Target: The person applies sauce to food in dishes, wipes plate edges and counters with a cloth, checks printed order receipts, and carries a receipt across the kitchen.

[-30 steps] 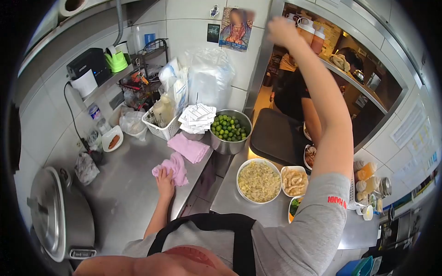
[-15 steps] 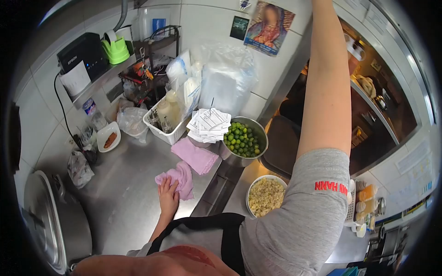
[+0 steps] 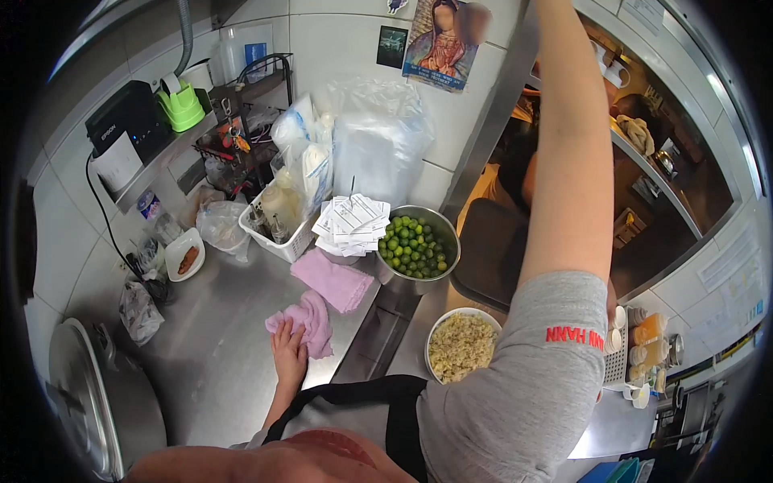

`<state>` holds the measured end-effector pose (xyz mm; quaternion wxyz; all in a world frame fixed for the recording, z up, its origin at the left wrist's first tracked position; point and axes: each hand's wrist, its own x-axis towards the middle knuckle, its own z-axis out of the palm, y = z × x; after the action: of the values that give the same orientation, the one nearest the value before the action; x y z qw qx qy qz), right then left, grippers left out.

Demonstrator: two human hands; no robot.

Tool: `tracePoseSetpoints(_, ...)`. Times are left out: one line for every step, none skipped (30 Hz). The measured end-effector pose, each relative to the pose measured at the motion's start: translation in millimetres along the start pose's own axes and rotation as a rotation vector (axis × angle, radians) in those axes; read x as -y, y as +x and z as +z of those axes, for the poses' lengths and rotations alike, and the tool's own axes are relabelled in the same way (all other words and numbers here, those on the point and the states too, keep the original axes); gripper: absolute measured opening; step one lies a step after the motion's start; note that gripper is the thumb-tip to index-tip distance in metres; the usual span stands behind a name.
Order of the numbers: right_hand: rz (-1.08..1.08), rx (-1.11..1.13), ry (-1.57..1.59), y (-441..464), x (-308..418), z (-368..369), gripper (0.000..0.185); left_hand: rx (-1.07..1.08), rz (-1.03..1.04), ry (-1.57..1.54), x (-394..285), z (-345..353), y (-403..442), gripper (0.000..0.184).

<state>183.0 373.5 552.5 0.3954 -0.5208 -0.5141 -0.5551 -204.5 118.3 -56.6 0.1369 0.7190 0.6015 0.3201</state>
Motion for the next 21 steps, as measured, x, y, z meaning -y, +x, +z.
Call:
tracePoseSetpoints(-0.005,-0.079,-0.120,-2.9,-27.6,2.4,0.050,-0.002,-0.001,0.006,0.0,-0.6,-0.4,0.042)
tracePoseSetpoints(-0.014,-0.158,-0.241,-5.8,-48.8,2.8,0.045,-0.003,-0.003,0.009,-0.8,-0.1,-0.9,0.042)
tracePoseSetpoints(-0.020,-0.158,-0.246,-10.9,-61.8,-0.6,0.045,-0.001,-0.001,0.002,-1.5,0.5,-1.8,0.042)
tracePoseSetpoints(-0.104,-0.161,-0.310,-17.3,-70.6,-8.7,0.043,-0.005,0.001,0.004,-1.2,0.2,-1.5,0.042)
tracePoseSetpoints(-0.189,-0.165,-0.373,-20.7,-76.7,-15.3,0.041,-0.010,0.001,0.006,-1.0,0.0,-1.3,0.042)
tracePoseSetpoints(-0.195,-0.170,-0.373,-21.4,-70.1,-28.2,0.041,-0.014,0.000,0.000,-1.0,0.3,-1.4,0.042)
tracePoseSetpoints(-0.033,0.024,-0.264,-20.8,-55.6,-44.1,0.042,-0.011,-0.005,-0.002,-0.7,0.4,-1.8,0.043)
tracePoseSetpoints(0.130,0.217,-0.152,-17.9,-41.3,-53.4,0.042,-0.008,-0.010,-0.002,-0.6,0.6,-1.4,0.043)
tracePoseSetpoints(0.128,0.215,-0.153,-14.6,-30.2,-54.7,0.042,-0.007,-0.011,0.000,-0.8,0.4,-1.3,0.043)
tracePoseSetpoints(0.177,0.305,-0.142,-12.9,-21.0,-55.6,0.040,-0.005,-0.009,-0.001,-1.0,1.2,-1.6,0.043)
tracePoseSetpoints(0.228,0.394,-0.130,-12.1,-17.9,-56.3,0.037,-0.006,-0.010,0.004,-0.6,1.7,-1.6,0.043)
tracePoseSetpoints(0.229,0.394,-0.130,-14.6,-22.9,-46.1,0.037,-0.008,-0.014,0.010,-0.2,2.0,-1.8,0.043)
tracePoseSetpoints(-0.007,-0.034,-0.230,-18.9,-33.2,-25.2,0.031,-0.011,-0.015,0.014,-0.4,1.9,-1.5,0.043)
tracePoseSetpoints(-0.241,-0.464,-0.319,-20.2,-43.1,-10.0,0.025,-0.010,-0.013,0.003,-0.8,1.7,-1.5,0.043)
tracePoseSetpoints(-0.236,-0.467,-0.308,-17.9,-57.8,-3.9,0.025,-0.010,-0.014,-0.008,-0.4,1.2,-1.9,0.043)
tracePoseSetpoints(-0.184,-0.442,-0.352,-15.3,-75.8,1.3,0.023,-0.018,-0.024,-0.003,0.5,0.7,-2.2,0.043)
tracePoseSetpoints(-0.135,-0.417,-0.396,-12.4,-81.4,5.9,0.020,-0.018,-0.020,-0.002,0.6,1.2,-2.2,0.043)
tracePoseSetpoints(-0.137,-0.420,-0.385,-11.9,-68.4,-4.3,0.020,-0.017,-0.015,-0.002,0.5,1.7,-1.9,0.042)
tracePoseSetpoints(0.009,-0.177,-0.286,-15.2,-49.4,-29.7,0.021,-0.017,-0.021,-0.003,0.3,1.1,-2.3,0.042)
tracePoseSetpoints(0.152,0.067,-0.190,-17.0,-38.1,-45.7,0.022,-0.017,-0.020,-0.001,-0.8,0.4,-1.6,0.042)
tracePoseSetpoints(-0.047,-0.014,-0.326,-16.4,-58.8,-24.8,0.019,-0.015,-0.015,0.000,-1.6,-0.2,-1.4,0.042)
